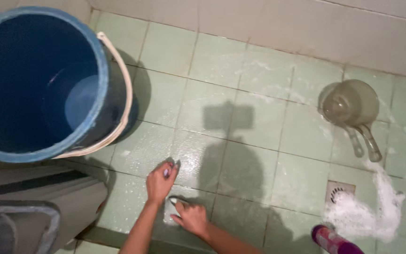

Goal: The person rinses a pair of beige slides with water from a blue bucket, then places them aside. They pour a cleaning agent onto the tiled floor and scrub the surface with a brush, creating foam. The person then scrubs the floor around the drain and near the toilet.

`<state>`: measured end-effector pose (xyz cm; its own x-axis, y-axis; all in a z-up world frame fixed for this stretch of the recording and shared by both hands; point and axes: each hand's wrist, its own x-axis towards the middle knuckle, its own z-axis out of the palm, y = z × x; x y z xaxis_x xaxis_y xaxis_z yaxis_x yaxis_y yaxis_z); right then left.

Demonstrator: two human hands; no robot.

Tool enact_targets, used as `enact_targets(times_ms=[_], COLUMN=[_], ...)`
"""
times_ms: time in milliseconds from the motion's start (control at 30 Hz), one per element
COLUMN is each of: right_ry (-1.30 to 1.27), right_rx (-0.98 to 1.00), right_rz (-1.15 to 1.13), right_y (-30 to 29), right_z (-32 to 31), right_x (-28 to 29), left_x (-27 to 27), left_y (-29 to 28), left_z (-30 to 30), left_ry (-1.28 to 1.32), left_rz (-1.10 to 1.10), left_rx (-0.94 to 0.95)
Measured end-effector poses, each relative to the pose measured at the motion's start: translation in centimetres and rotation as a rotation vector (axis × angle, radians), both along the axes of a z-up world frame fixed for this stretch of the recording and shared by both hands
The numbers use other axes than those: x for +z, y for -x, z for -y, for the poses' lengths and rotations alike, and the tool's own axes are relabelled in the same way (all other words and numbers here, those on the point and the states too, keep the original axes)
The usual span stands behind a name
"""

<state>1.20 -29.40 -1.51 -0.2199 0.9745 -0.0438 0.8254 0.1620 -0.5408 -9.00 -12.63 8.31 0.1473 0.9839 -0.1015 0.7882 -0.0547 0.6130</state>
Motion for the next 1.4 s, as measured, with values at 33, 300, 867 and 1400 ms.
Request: enact_targets(times_ms=[33, 300, 867, 1400], right_ry=[-0.067, 0.103, -0.193, 0.037], right_rx=[-0.062, -1.352, -0.967, -1.321], right_rz=[-0.037, 0.323, 0.382, 0.468], right_y=[-1.5, -36.4, -28.0, -52.8], right_z=[0.7, 7.0, -26.5, -20.0], right_x=[-0.7, -2.6, -1.7, -0.9], left_x=[-0.5, -4.3, -9.6, -10.5], left_y=[-0.2, -5.5, -11.1, -10.9], left_z=[0.0, -1.2, -4.5, -4.4], left_ry=[0.102, -0.039, -0.274, -0.314], left_rz=[-0.130, -0.125, -0.341, -0.360], left_rx=[0.009, -0.095, -0.110, -0.126])
